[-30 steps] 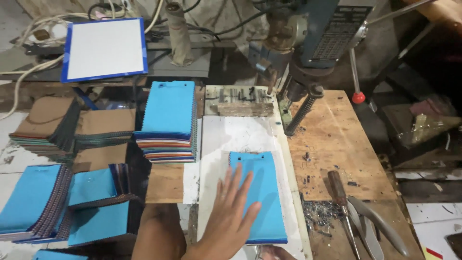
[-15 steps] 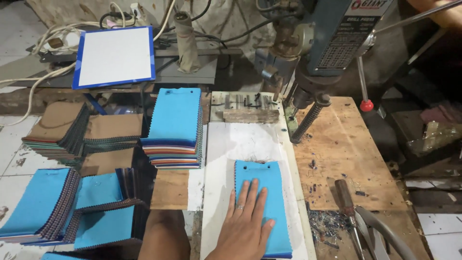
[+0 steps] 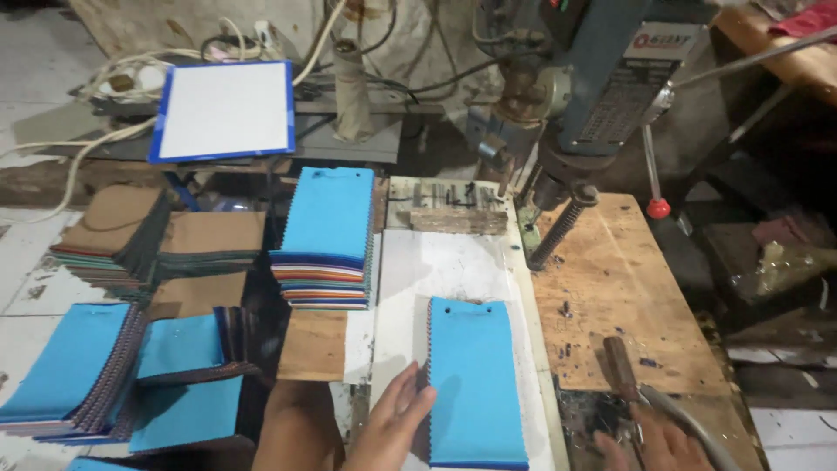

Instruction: The person uses a drill press to punch holes into stacks of folded fabric pieces. They position the fabric under the drill, operate the lever to create holes, and then move the processed pieces aside to a pile on the floor.

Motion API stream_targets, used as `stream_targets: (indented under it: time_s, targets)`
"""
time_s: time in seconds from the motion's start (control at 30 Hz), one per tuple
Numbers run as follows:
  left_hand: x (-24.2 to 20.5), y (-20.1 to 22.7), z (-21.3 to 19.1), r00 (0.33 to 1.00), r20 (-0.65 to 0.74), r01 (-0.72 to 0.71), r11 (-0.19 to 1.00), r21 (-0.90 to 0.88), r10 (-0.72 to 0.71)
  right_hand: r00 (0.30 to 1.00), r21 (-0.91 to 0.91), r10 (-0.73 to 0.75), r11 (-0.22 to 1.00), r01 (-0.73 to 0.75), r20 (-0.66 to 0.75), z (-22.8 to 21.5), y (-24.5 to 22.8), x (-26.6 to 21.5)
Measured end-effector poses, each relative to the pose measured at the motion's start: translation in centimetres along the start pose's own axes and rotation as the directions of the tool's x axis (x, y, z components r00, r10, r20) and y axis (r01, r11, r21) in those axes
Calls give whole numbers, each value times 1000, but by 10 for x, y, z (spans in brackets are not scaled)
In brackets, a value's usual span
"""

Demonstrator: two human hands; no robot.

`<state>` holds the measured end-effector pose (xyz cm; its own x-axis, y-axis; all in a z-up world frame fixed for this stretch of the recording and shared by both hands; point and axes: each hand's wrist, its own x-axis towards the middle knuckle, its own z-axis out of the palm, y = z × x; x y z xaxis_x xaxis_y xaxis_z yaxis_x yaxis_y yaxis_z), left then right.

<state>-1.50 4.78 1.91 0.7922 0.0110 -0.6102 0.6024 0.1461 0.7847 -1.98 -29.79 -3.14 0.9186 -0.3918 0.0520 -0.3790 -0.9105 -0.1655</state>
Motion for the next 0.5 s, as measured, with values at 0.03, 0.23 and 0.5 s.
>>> stream_targets:
  time_s: [0.03, 0.23, 0.5]
  targets:
    - [-10, 13, -6, 972, 54, 236, 962, -140, -230, 953, -153, -219, 970, 189, -211, 1, 0, 6]
    - [8, 1, -12, 964, 265, 34, 976, -215, 25, 689, 200, -36, 967, -159, 723, -59, -131, -8]
    - [10, 7, 7, 987, 154, -29, 896, 443, -44, 681, 94, 56, 979, -182, 731, -55, -148, -11]
